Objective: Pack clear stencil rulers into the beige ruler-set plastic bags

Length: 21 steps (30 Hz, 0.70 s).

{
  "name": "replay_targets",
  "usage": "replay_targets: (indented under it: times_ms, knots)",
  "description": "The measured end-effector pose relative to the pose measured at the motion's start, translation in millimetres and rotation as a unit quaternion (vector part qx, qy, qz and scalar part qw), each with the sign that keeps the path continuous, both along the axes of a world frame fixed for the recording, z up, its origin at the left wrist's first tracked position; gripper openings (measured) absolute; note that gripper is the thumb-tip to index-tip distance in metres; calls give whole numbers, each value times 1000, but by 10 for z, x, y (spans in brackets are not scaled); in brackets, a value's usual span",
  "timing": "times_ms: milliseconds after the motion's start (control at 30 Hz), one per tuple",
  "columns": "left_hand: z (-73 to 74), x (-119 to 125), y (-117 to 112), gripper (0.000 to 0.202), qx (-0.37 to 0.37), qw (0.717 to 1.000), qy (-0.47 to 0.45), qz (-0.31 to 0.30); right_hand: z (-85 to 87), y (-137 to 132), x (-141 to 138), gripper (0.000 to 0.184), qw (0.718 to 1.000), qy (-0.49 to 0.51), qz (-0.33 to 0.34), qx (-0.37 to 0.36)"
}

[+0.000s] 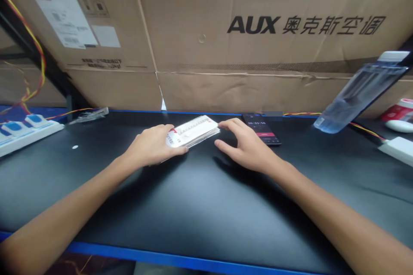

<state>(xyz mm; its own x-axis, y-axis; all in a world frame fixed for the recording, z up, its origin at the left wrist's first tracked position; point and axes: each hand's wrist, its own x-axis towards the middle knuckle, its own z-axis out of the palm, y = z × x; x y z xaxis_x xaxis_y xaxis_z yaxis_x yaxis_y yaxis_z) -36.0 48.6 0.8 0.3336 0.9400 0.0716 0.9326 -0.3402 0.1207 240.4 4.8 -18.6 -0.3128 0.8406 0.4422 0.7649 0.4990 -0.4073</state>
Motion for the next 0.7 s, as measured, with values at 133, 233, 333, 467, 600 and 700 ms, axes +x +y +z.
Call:
replay_targets:
  times_ms: [133,233,333,467,600,700]
  knots:
    - [-25,28,-10,80,3,999,-18,-34,-14,-65,-87,23,995,-42,65,-61]
    - [-50,33,-23,81,3,997,-34,-70,-34,-103,-133,24,990,-54,96,-83]
    - [-64,6,-16,91,-8,996,-44,-75,-52,-119,-143,33,990,-46,101,-92]
    - [-38,-62,18,100,-35,993,-46,-101,-77,-122,-115,42,988,-62,88,-110]
    - [-23,-93,44,88,-52,993,-45,-99,-104,-121,-98,60,983,-111,47,-137]
    - [-33,-77,67,78,-27,997,-39,-62,-125,-115,-99,69,978,-133,43,-152]
